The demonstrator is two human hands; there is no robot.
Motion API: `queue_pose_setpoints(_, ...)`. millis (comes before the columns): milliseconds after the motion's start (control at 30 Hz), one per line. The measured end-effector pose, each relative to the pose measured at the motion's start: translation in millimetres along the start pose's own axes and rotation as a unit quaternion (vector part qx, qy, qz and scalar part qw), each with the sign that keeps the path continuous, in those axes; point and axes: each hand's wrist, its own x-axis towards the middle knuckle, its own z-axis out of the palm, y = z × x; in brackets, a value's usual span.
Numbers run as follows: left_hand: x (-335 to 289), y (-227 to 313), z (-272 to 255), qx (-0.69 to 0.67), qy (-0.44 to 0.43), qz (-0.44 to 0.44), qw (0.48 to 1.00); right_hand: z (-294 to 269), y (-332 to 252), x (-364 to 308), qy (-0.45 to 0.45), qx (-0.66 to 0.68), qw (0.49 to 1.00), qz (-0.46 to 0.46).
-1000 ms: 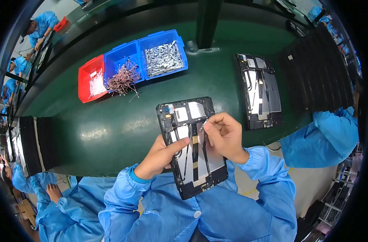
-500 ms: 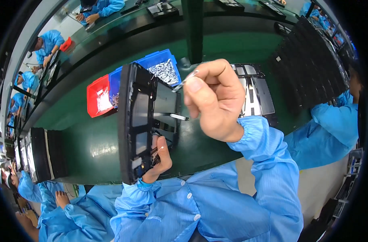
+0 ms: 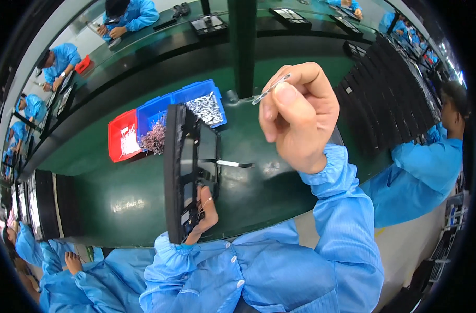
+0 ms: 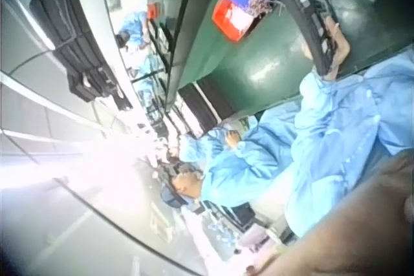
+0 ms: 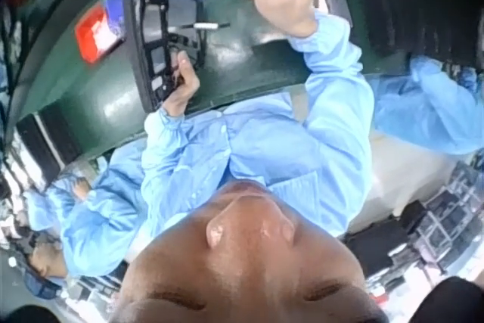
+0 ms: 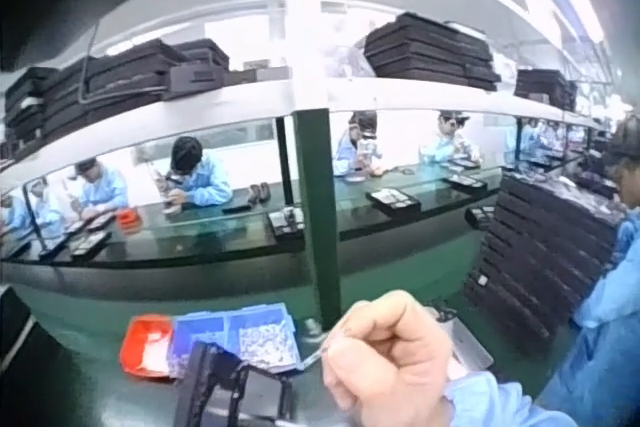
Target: The person assembles a tablet device by hand, attaching internal small components and ribbon cables to a tablet chassis, then securing them within a plastic frame.
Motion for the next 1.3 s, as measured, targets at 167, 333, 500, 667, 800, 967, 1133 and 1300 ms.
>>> queue_pose_setpoints(167,0,-21,24,0.014,0.099,0.092,0.991,-1,-15,-1,-0.027,-0.079,0.969,0.231)
queue_pose_setpoints(333,15,-11,21,0.017,0.116,0.131,0.985,22,-11,-39,-0.149,0.047,0.941,0.3)
queue_pose_setpoints(500,10,-6,17,-0.024,0.075,0.075,0.994,41,-20,-45,-0.129,0.089,0.918,0.364)
queue_pose_setpoints(667,14,-4,18,-0.029,0.074,0.085,0.993,37,-10,-62,-0.127,0.029,0.947,0.294)
queue_pose_setpoints(800,12,-5,20,-0.032,0.072,0.078,0.994,36,-7,-64,-0.138,0.016,0.951,0.277)
queue_pose_setpoints(967,10,-4,25,-0.084,0.119,0.026,0.989,35,-8,-62,-0.149,-0.001,0.953,0.265)
queue_pose_setpoints(1133,16,-1,18,-0.015,0.086,0.09,0.992,36,-10,-62,-0.141,0.009,0.949,0.283)
queue_pose_setpoints(1300,16,1,18,-0.01,0.089,0.094,0.992,36,-7,-64,-0.148,-0.003,0.956,0.253)
